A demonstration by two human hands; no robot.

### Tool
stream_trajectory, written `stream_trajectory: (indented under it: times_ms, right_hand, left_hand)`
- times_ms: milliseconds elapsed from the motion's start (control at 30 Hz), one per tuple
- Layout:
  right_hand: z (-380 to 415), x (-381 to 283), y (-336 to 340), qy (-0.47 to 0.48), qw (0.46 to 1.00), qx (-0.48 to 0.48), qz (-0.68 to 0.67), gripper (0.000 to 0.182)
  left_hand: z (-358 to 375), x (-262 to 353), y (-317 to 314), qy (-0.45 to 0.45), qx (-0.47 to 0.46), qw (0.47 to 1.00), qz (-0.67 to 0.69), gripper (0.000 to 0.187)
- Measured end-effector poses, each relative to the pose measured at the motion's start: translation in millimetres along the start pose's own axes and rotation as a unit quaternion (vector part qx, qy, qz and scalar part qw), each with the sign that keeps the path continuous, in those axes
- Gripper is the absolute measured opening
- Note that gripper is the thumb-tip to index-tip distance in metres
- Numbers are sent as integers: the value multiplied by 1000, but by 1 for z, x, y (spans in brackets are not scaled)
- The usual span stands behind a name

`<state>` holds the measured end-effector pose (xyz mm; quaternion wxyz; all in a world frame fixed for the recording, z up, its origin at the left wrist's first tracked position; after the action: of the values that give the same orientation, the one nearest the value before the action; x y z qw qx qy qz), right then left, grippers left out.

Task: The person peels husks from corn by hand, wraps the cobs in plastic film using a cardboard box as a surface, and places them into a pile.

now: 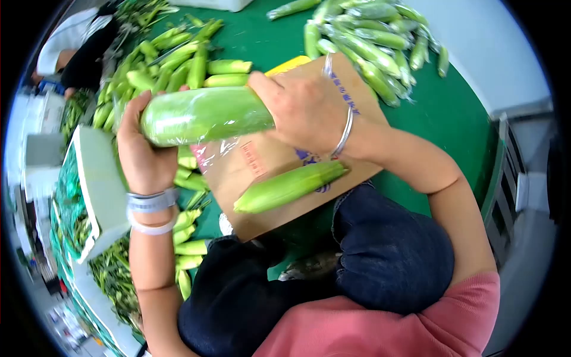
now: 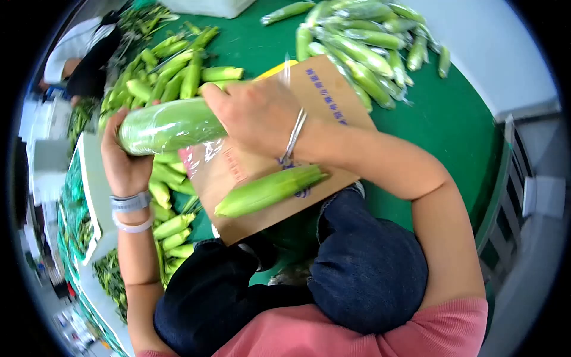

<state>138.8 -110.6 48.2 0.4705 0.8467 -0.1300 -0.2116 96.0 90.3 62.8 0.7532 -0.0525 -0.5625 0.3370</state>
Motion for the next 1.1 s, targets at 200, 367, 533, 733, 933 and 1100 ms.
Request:
stream_trajectory:
  times_ms: [200,367,533,733,933,1100]
  right_hand:
    - [24,69,43,143,915,233,295,22]
    - [91,182,12,-247,935,28,254,31]
    - [138,233,-9,-161,924,160,309,34]
    - [100,129,4,-142,971,190,-16,29]
    - [70,3,42,-121,846,-24,-519,30]
    - [56,-19,43,-155,791,-98,-583,38]
  left_hand:
    - [-10,-73,-11,399,-197,895,-42,49]
    - [58,-135,-34,-275,-254,587,-718,50]
    - [66,-149,-20,-196,-262,634,-701,54]
    - [79,-109,5,-319,-193,760,-533,71]
    - [86,-98,0,-354,-173,764,-511,78]
    - [85,-94,14,-307,-139,794,-506,75]
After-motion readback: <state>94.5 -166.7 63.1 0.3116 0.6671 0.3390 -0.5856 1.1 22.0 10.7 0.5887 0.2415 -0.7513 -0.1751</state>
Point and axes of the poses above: each hand's wrist, its own z-axis away from the middle knuckle, its own y-axis out of the back of the hand, x = y × z, the point moved 4 cm from there along -z, towards the middle knuckle, and after that the axes turned 9 degrees about y, right-handed, at the moved point
